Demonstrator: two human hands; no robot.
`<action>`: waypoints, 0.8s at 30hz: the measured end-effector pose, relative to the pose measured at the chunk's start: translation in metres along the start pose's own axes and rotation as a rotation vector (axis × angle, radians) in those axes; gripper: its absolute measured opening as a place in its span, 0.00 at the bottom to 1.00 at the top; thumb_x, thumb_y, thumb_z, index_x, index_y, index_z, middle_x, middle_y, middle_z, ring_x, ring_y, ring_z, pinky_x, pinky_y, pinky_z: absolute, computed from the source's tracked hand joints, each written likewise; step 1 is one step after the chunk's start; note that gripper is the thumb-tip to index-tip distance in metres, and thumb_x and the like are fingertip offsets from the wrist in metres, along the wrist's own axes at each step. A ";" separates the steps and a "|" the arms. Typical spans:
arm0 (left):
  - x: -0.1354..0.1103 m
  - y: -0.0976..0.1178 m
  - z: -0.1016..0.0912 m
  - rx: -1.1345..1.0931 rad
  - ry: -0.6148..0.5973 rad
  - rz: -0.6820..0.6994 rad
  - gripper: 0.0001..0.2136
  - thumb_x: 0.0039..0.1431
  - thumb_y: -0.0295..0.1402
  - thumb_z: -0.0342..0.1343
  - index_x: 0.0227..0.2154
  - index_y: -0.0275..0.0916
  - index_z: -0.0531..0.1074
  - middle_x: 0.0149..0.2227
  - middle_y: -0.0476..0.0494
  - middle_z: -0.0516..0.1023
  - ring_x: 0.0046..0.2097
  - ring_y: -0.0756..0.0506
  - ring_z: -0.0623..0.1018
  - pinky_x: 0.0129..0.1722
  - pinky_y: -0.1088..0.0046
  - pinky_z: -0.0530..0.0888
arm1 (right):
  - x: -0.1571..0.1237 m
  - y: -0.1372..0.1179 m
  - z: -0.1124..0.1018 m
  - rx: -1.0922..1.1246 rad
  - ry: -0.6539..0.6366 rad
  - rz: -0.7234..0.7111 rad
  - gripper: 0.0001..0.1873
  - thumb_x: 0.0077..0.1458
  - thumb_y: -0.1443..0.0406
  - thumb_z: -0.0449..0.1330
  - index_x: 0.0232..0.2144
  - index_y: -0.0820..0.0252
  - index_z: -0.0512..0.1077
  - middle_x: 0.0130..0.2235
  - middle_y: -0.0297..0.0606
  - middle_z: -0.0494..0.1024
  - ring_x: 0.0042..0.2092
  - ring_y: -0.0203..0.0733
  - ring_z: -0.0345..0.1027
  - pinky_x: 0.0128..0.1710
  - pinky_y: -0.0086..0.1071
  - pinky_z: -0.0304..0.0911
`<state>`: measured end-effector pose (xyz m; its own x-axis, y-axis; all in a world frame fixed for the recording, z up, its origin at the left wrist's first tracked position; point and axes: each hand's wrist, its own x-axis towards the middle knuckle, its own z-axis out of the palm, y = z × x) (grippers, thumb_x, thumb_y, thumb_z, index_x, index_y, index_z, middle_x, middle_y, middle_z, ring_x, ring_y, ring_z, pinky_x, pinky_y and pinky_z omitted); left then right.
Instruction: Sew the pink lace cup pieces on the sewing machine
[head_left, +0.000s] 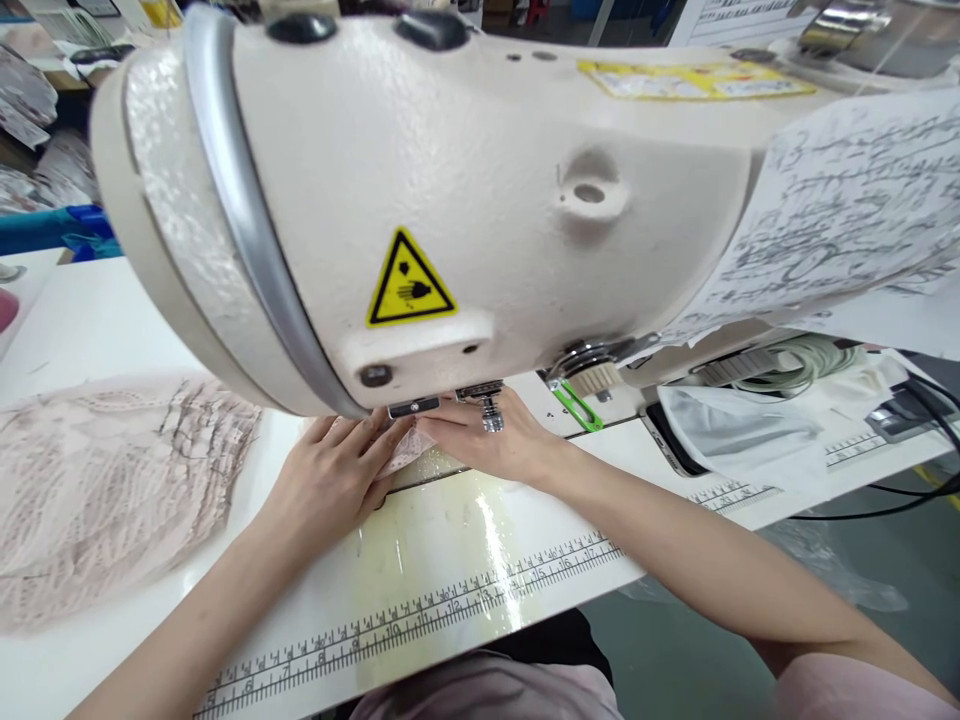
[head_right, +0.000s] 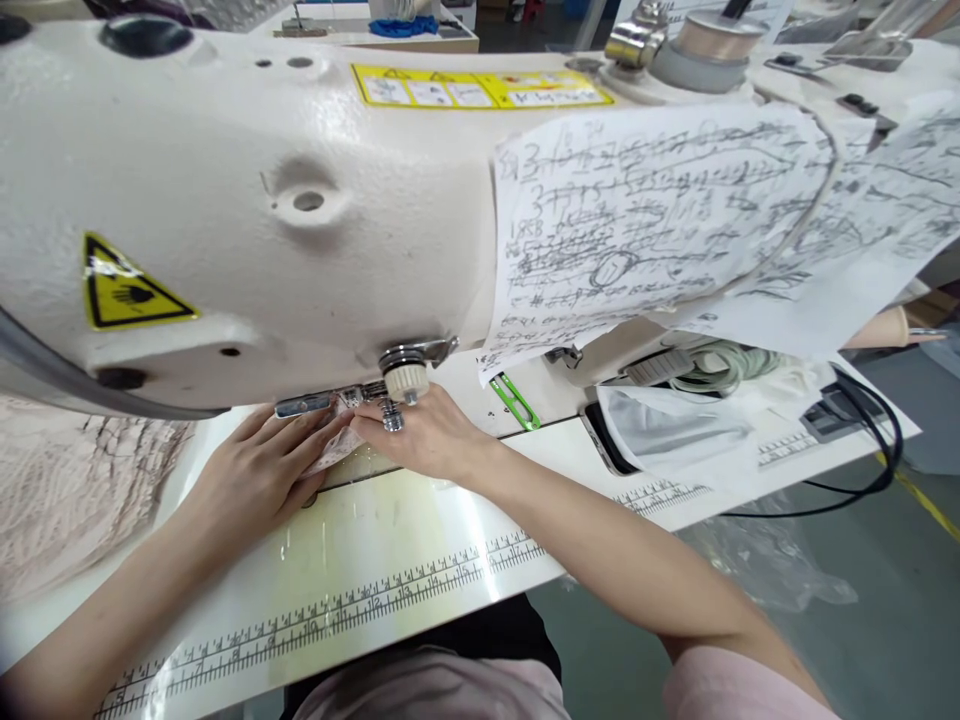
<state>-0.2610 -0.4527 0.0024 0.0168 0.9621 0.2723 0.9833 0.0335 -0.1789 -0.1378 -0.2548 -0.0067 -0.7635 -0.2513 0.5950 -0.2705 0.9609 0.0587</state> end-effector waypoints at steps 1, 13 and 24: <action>0.000 0.000 0.000 -0.003 0.001 -0.004 0.20 0.68 0.34 0.45 0.59 0.32 0.66 0.52 0.36 0.77 0.48 0.39 0.79 0.48 0.57 0.70 | 0.000 0.000 0.000 -0.007 0.004 -0.002 0.10 0.57 0.75 0.55 0.31 0.59 0.72 0.36 0.23 0.80 0.30 0.31 0.67 0.24 0.31 0.51; 0.001 -0.005 -0.006 -0.055 0.112 0.098 0.16 0.66 0.29 0.48 0.53 0.29 0.70 0.53 0.37 0.76 0.51 0.41 0.78 0.53 0.59 0.68 | -0.002 -0.013 -0.011 -0.210 -0.056 -0.004 0.11 0.61 0.72 0.55 0.40 0.55 0.74 0.46 0.27 0.79 0.30 0.32 0.66 0.22 0.34 0.50; -0.002 -0.014 -0.005 -0.139 0.104 0.063 0.20 0.64 0.29 0.48 0.58 0.34 0.67 0.54 0.38 0.76 0.48 0.40 0.79 0.49 0.60 0.70 | 0.002 -0.017 0.003 -0.163 0.005 -0.089 0.08 0.60 0.75 0.55 0.35 0.60 0.72 0.33 0.30 0.75 0.35 0.33 0.61 0.27 0.32 0.49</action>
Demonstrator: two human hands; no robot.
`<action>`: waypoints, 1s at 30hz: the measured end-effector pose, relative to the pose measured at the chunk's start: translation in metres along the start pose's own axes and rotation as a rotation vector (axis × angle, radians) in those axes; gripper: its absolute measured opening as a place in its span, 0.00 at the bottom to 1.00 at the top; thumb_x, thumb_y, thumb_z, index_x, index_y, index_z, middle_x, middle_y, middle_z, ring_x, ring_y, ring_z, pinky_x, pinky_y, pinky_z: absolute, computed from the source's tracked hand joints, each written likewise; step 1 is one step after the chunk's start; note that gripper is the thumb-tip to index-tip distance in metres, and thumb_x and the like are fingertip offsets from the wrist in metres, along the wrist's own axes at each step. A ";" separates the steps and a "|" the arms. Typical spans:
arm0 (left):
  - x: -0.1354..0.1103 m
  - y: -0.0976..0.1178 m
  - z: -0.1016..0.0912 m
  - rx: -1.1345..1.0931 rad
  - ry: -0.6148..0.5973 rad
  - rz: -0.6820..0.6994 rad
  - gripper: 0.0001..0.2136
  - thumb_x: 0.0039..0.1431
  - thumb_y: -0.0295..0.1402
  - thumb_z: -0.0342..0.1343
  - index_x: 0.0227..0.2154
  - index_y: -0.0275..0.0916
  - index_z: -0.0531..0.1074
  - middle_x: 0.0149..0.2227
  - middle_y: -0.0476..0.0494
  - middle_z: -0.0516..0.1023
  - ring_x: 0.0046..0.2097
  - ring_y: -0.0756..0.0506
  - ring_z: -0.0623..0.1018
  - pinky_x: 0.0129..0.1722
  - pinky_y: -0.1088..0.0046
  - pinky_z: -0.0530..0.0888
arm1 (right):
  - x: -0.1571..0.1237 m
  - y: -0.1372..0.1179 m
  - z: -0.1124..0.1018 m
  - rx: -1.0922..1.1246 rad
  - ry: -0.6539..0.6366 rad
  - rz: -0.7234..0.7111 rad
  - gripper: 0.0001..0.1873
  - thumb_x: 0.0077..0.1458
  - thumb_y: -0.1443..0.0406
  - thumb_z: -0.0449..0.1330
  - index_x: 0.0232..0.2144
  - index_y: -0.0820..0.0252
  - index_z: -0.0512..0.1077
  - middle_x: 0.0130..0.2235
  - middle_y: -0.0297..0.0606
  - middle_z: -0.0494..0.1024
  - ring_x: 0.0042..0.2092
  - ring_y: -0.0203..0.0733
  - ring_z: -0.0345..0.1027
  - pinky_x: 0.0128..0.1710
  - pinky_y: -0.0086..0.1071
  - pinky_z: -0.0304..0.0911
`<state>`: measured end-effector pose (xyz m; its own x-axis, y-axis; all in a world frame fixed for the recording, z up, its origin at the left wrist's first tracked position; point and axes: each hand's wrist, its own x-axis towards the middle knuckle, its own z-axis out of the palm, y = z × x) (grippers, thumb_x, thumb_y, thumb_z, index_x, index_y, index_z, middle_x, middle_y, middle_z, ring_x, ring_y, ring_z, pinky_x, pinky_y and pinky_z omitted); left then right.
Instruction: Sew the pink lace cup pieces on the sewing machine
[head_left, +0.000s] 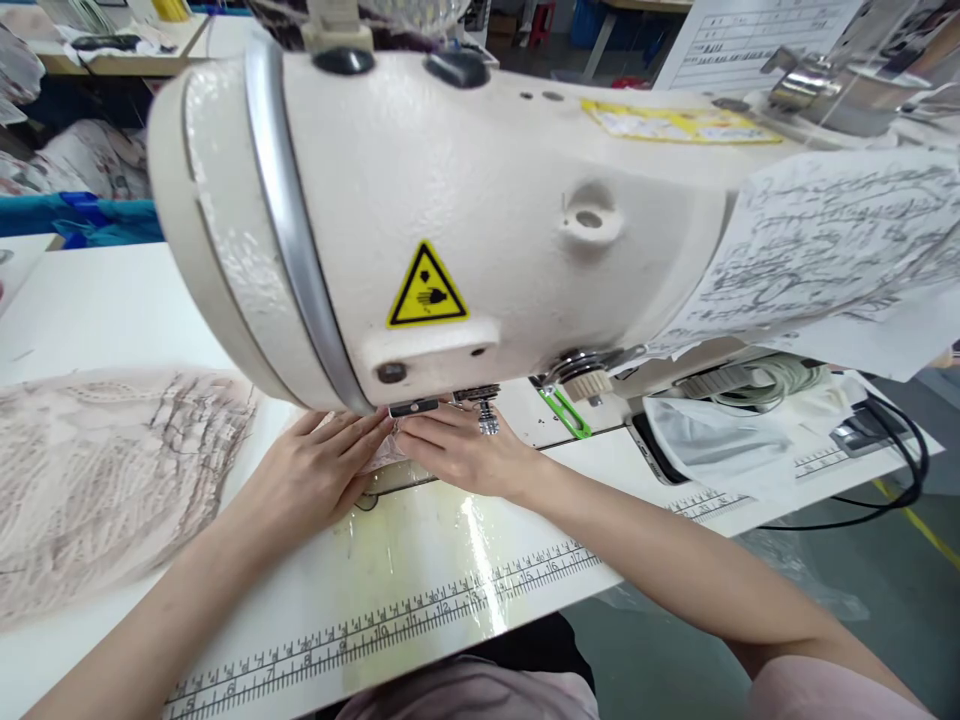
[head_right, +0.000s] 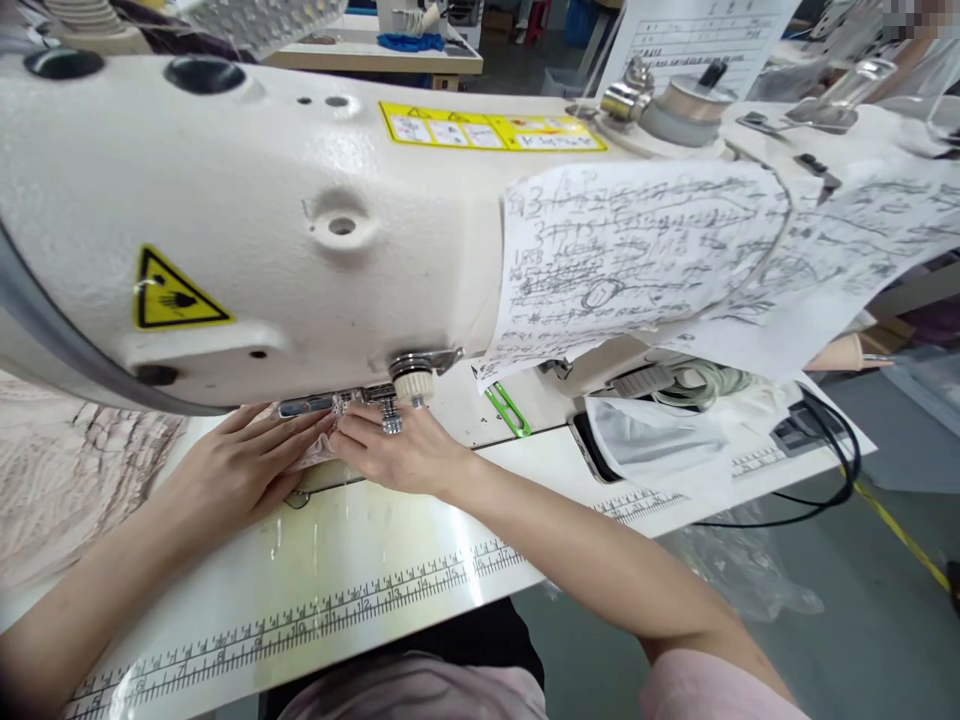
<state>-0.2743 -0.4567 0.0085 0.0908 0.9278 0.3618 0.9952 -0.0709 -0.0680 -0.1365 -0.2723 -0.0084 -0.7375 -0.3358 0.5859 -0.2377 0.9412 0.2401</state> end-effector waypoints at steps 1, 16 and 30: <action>0.000 0.000 0.000 -0.004 0.005 -0.004 0.20 0.64 0.29 0.48 0.59 0.34 0.67 0.53 0.39 0.77 0.47 0.40 0.79 0.49 0.60 0.71 | 0.000 -0.001 0.001 0.015 0.008 0.006 0.08 0.60 0.75 0.55 0.35 0.60 0.72 0.33 0.30 0.75 0.35 0.34 0.62 0.27 0.32 0.49; 0.004 0.009 0.000 0.119 -0.026 -0.028 0.17 0.65 0.31 0.48 0.54 0.30 0.70 0.49 0.38 0.79 0.44 0.39 0.79 0.47 0.57 0.71 | -0.001 0.001 0.003 0.057 0.013 0.003 0.10 0.60 0.75 0.54 0.34 0.59 0.72 0.34 0.32 0.76 0.38 0.35 0.63 0.34 0.31 0.55; 0.006 0.018 0.003 0.202 -0.033 -0.063 0.17 0.65 0.31 0.48 0.52 0.26 0.70 0.47 0.34 0.80 0.42 0.39 0.80 0.51 0.53 0.70 | 0.001 -0.003 -0.010 -0.026 -0.010 0.123 0.08 0.59 0.74 0.57 0.33 0.58 0.72 0.37 0.30 0.77 0.38 0.35 0.65 0.28 0.32 0.52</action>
<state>-0.2559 -0.4510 0.0068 0.0239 0.9397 0.3412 0.9709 0.0596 -0.2320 -0.1302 -0.2756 -0.0007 -0.7662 -0.2170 0.6049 -0.1282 0.9740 0.1870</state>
